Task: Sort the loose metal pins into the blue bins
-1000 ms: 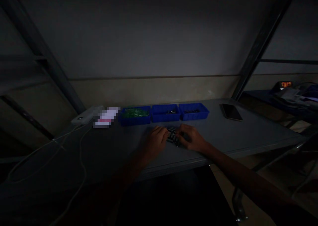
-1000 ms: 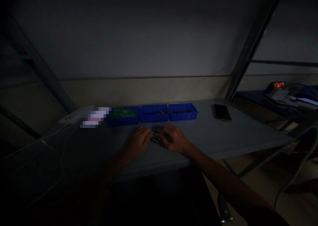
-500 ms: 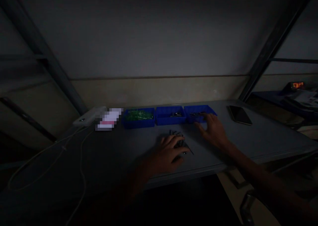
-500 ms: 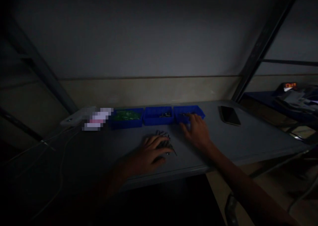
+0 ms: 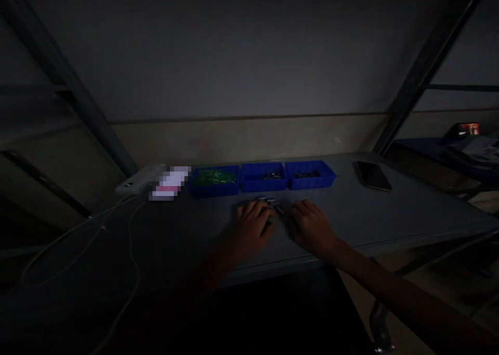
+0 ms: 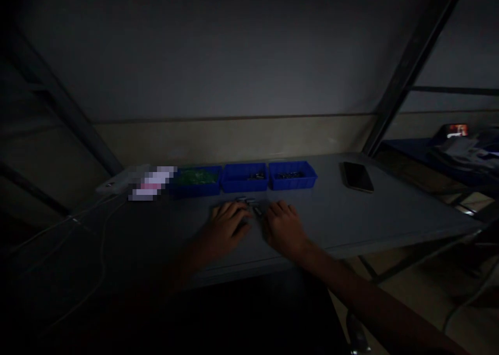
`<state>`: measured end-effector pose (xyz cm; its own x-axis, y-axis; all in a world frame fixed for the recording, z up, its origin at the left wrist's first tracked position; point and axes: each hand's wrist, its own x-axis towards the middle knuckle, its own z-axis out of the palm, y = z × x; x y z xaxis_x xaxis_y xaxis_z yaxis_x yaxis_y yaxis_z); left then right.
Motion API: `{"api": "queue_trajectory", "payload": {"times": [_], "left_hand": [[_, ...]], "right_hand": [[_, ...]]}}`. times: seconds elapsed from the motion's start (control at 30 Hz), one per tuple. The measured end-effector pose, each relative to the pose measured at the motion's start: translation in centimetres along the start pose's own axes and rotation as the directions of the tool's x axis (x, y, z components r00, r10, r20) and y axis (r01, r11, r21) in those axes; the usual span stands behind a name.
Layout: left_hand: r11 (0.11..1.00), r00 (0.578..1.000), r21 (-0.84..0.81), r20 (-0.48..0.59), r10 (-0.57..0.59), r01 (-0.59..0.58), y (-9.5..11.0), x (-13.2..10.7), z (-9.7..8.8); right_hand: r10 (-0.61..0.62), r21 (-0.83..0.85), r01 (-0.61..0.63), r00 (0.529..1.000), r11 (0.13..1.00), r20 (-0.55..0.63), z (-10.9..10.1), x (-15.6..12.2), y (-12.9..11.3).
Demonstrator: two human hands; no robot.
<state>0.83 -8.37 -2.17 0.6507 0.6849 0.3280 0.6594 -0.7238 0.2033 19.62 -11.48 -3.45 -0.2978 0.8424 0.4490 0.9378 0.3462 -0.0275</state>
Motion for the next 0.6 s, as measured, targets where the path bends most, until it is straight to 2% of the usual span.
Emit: {"api": "queue_trajectory", "payload": {"times": [0.13, 0.3, 0.47, 0.6], "left_hand": [[1.0, 0.998, 0.011, -0.069, -0.009, 0.009, -0.3, 0.2, 0.0], [0.998, 0.992, -0.011, -0.116, 0.057, -0.059, -0.3, 0.5, -0.3], [0.999, 0.983, 0.004, -0.176, 0.054, -0.054, -0.4, 0.6, -0.2], [0.999, 0.985, 0.041, -0.172, 0.025, -0.018, -0.6, 0.7, -0.1]], "right_hand": [[-0.085, 0.149, 0.089, 0.996, 0.985, -0.03, 0.9, 1.1, 0.3], [-0.135, 0.32, 0.163, 0.985, 0.933, -0.107, 0.9, 1.1, 0.3], [-0.111, 0.397, 0.166, 0.981, 0.903, -0.157, 0.3, 0.7, 0.0], [-0.122, 0.367, 0.175, 0.979, 0.914, -0.164, 0.1, 0.5, -0.1]]}}
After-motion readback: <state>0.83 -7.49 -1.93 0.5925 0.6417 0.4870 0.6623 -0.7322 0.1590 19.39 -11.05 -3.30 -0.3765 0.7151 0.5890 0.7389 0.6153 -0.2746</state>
